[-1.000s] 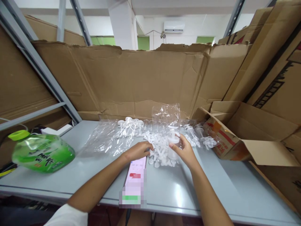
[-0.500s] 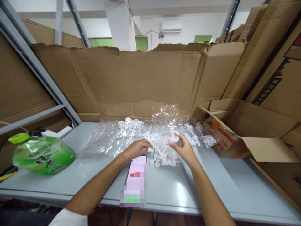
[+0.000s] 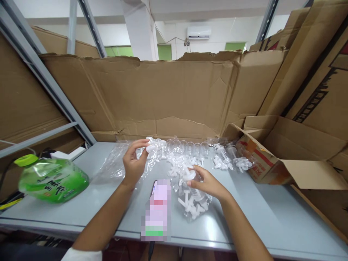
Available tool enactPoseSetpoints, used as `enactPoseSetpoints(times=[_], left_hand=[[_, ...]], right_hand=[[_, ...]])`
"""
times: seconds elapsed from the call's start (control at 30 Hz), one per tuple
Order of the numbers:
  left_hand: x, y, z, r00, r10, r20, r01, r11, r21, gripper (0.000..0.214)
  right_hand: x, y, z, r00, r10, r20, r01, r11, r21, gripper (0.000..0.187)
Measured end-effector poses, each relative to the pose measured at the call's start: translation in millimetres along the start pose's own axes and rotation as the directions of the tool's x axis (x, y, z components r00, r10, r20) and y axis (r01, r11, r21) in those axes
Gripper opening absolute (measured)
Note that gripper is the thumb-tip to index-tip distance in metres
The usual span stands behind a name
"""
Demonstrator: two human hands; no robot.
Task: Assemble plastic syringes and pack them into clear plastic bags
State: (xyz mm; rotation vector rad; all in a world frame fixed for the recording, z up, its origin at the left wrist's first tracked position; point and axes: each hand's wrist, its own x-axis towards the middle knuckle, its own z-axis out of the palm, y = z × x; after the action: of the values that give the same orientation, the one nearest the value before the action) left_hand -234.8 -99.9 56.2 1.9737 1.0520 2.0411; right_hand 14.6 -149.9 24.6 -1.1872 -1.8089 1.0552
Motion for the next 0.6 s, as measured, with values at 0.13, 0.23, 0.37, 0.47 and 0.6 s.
enactPoseSetpoints(times=[0.13, 0.23, 0.37, 0.47, 0.6], left_hand=[[7.1, 6.0, -3.0, 0.977, 0.055, 0.205, -0.104, 0.966, 0.238, 0.012], [7.2, -1.9, -3.5, 0.906, -0.095, 0.413, 0.014, 0.981, 0.194, 0.015], [1.0, -22.2, -2.3, 0.820, -0.333, 0.466, 0.441, 0.886, -0.142, 0.043], [-9.0, -28.3, 4.3, 0.659, -0.429, 0.618, 0.692, 0.668, -0.273, 0.063], [-28.7, -16.7, 21.0, 0.358, -0.351, 0.865, 0.870, 0.461, -0.174, 0.065]], right_hand=[[-0.3, -4.9, 4.2, 0.999, -0.014, 0.045, 0.013, 1.000, 0.010, 0.039], [-0.2, -4.4, 4.1, 0.999, 0.006, 0.046, -0.008, 0.999, 0.032, 0.042], [2.3, 2.5, 2.9, 0.998, 0.045, -0.036, -0.043, 0.998, 0.043, 0.045], [4.7, 6.3, 4.2, 0.982, 0.101, -0.158, -0.084, 0.990, 0.113, 0.049], [4.5, 3.9, 9.4, 0.987, 0.111, -0.120, -0.073, 0.957, 0.282, 0.045]])
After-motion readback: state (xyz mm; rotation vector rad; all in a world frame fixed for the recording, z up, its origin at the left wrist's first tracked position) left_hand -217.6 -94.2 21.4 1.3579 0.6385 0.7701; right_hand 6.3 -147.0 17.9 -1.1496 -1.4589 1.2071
